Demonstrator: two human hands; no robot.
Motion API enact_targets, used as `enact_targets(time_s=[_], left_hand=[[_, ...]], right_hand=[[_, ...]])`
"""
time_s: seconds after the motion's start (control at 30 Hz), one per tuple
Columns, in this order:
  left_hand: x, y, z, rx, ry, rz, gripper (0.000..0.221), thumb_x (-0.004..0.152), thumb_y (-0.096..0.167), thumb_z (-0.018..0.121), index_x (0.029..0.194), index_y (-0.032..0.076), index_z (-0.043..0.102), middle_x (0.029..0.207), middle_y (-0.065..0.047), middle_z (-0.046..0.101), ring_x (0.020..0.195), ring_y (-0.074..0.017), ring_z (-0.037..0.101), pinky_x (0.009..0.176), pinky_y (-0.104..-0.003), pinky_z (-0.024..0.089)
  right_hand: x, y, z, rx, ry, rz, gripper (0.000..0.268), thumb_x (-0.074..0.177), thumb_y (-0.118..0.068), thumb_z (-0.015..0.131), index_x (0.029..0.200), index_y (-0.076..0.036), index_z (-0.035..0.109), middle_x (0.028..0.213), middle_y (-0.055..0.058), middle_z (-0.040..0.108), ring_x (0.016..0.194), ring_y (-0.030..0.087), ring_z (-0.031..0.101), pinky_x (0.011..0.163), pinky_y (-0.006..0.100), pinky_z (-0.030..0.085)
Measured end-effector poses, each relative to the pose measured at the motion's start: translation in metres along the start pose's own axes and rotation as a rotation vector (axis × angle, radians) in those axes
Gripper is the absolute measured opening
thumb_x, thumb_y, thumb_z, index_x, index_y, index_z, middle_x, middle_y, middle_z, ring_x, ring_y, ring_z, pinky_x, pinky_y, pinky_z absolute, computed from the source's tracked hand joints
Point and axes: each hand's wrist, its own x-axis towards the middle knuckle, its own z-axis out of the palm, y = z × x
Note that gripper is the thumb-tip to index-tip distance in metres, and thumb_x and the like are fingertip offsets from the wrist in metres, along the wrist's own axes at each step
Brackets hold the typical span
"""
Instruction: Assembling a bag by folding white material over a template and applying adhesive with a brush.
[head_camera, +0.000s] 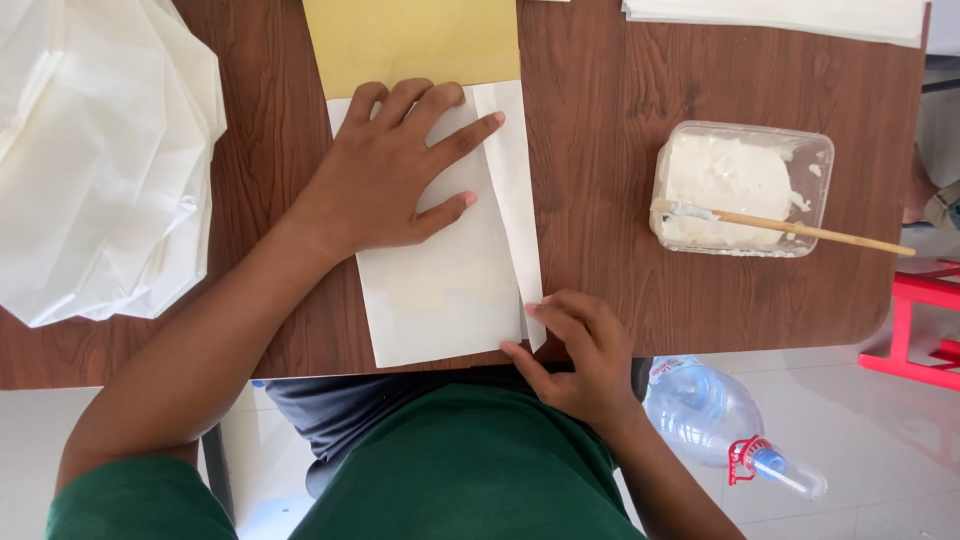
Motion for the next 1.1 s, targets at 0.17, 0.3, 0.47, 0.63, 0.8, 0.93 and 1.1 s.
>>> enact_targets(time_s=[0.17, 0.3, 0.47, 0.63, 0.8, 0.93, 1.1], left_hand=[[0.000, 0.000, 0.003, 0.091, 0.042, 0.036, 0.044, 0.105, 0.039, 0.060, 0.147, 0.025, 0.062, 0.136, -0.010, 0.057, 0.118, -0.0287, 0.055, 0.091, -0.044, 0.044], [0.003, -0.002, 0.007, 0.069, 0.092, 0.003, 0.036, 0.104, 0.021, 0.063, 0.139, 0.021, 0.066, 0.131, -0.008, 0.059, 0.114, -0.0270, 0.057, 0.088, -0.043, 0.044], [0.004, -0.003, 0.012, 0.086, 0.098, -0.021, 0.040, 0.097, 0.019, 0.066, 0.137, 0.017, 0.064, 0.131, -0.006, 0.058, 0.114, -0.0254, 0.056, 0.090, -0.042, 0.043], [0.005, 0.000, 0.013, 0.060, 0.127, -0.051, 0.037, 0.096, 0.018, 0.067, 0.133, 0.016, 0.066, 0.130, -0.006, 0.058, 0.113, -0.0260, 0.057, 0.088, -0.042, 0.043], [0.005, 0.000, 0.012, 0.073, 0.132, -0.053, 0.035, 0.098, 0.018, 0.067, 0.132, 0.016, 0.066, 0.130, -0.005, 0.058, 0.113, -0.0255, 0.057, 0.089, -0.041, 0.042], [0.005, 0.000, 0.013, 0.048, 0.153, -0.073, 0.031, 0.098, 0.018, 0.065, 0.128, 0.014, 0.067, 0.128, -0.005, 0.058, 0.111, -0.0246, 0.057, 0.088, -0.040, 0.042], [0.005, 0.000, 0.013, 0.067, 0.168, -0.061, 0.029, 0.099, 0.018, 0.065, 0.128, 0.014, 0.067, 0.128, -0.004, 0.058, 0.111, -0.0244, 0.057, 0.087, -0.040, 0.042]], right_hand=[[-0.001, 0.000, 0.006, -0.050, 0.128, -0.163, 0.015, 0.088, -0.009, 0.084, 0.100, -0.007, 0.075, 0.092, 0.011, 0.066, 0.073, 0.021, 0.061, 0.059, 0.030, 0.053], [-0.001, 0.005, 0.011, -0.076, 0.176, -0.303, 0.017, 0.087, -0.006, 0.088, 0.099, -0.011, 0.077, 0.087, 0.005, 0.066, 0.069, 0.016, 0.061, 0.058, 0.028, 0.051], [0.000, 0.004, 0.012, -0.073, 0.161, -0.289, 0.019, 0.087, -0.008, 0.089, 0.099, -0.013, 0.076, 0.085, 0.002, 0.063, 0.065, 0.013, 0.055, 0.054, 0.028, 0.042], [-0.004, 0.008, 0.013, -0.071, 0.111, -0.302, 0.027, 0.089, -0.009, 0.090, 0.111, -0.013, 0.075, 0.087, 0.001, 0.060, 0.064, 0.012, 0.050, 0.053, 0.028, 0.041], [-0.001, 0.009, 0.011, -0.063, 0.070, -0.309, 0.028, 0.090, -0.009, 0.090, 0.113, -0.013, 0.075, 0.087, 0.000, 0.057, 0.064, 0.012, 0.048, 0.054, 0.028, 0.040], [-0.002, 0.011, 0.010, -0.059, 0.055, -0.314, 0.028, 0.088, -0.009, 0.091, 0.111, -0.013, 0.075, 0.087, 0.000, 0.056, 0.065, 0.011, 0.049, 0.055, 0.028, 0.041], [-0.001, 0.010, 0.009, -0.123, 0.056, -0.316, 0.028, 0.090, -0.015, 0.090, 0.113, -0.019, 0.074, 0.088, 0.000, 0.059, 0.067, 0.013, 0.052, 0.061, 0.030, 0.042]])
